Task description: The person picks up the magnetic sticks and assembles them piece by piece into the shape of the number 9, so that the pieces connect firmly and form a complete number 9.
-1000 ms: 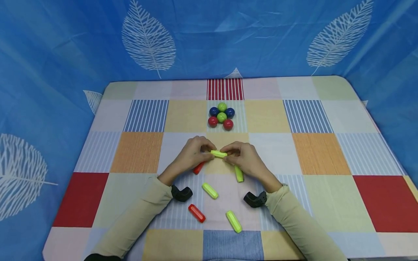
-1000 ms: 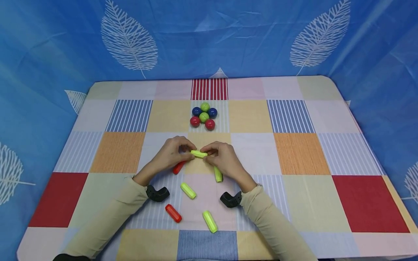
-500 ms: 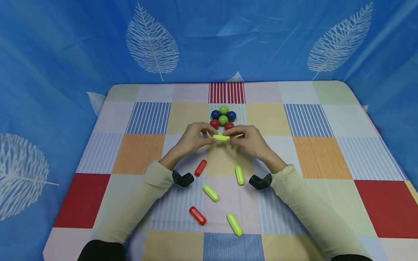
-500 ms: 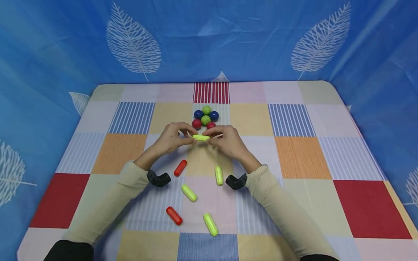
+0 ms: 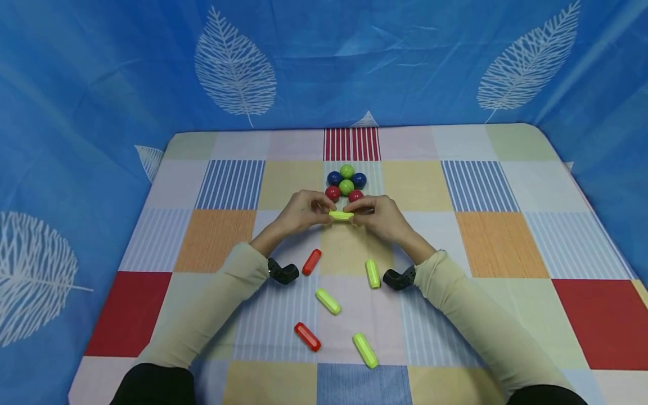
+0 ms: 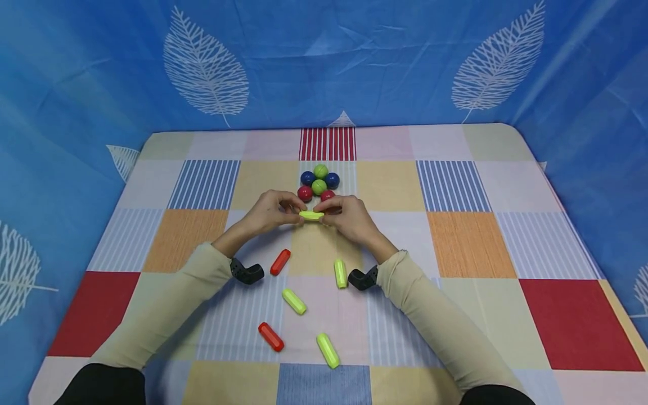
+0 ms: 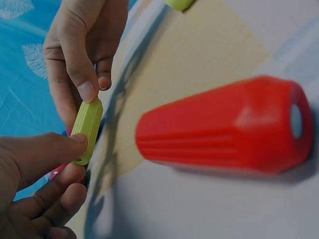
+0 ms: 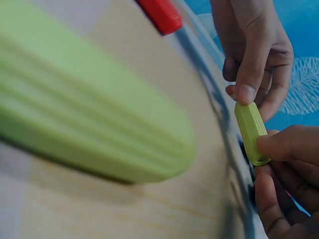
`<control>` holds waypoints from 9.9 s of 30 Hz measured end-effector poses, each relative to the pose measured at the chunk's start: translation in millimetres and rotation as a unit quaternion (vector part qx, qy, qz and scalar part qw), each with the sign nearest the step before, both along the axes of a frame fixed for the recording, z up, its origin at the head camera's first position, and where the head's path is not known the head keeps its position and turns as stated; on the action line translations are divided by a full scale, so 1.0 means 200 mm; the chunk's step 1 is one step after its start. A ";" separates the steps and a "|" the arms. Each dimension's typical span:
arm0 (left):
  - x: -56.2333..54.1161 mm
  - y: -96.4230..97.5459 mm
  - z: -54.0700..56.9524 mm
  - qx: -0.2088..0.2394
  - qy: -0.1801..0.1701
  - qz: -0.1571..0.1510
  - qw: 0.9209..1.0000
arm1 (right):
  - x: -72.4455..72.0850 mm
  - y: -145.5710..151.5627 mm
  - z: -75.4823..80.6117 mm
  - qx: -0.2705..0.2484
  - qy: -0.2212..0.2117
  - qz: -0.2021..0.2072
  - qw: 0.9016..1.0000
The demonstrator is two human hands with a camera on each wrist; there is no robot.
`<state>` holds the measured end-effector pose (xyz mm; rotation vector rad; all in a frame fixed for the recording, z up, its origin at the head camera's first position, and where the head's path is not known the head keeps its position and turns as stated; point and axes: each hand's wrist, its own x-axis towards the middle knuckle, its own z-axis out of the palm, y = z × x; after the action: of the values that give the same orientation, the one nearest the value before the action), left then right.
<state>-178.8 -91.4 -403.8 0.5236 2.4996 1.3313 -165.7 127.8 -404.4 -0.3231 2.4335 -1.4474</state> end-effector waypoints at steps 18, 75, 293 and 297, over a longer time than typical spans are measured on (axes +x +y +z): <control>-0.01 0.04 -0.03 -0.046 0.018 -0.017 0.999 | 0.00 0.02 -0.08 0.014 0.035 0.005 0.999; 0.01 0.08 0.00 -0.076 0.012 -0.003 0.997 | -0.08 0.02 -0.06 0.010 0.042 -0.113 0.993; 0.34 -0.15 0.05 -0.031 0.091 0.093 0.991 | 0.10 0.11 -0.08 -0.008 0.077 -0.043 0.996; 0.42 -0.14 0.04 -0.071 0.094 0.108 0.987 | 0.10 0.11 -0.09 -0.010 0.079 -0.044 0.996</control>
<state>-94.4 -119.6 -395.7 0.3709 2.8515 1.2110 -145.4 150.8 -422.2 -0.3520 2.5886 -1.5385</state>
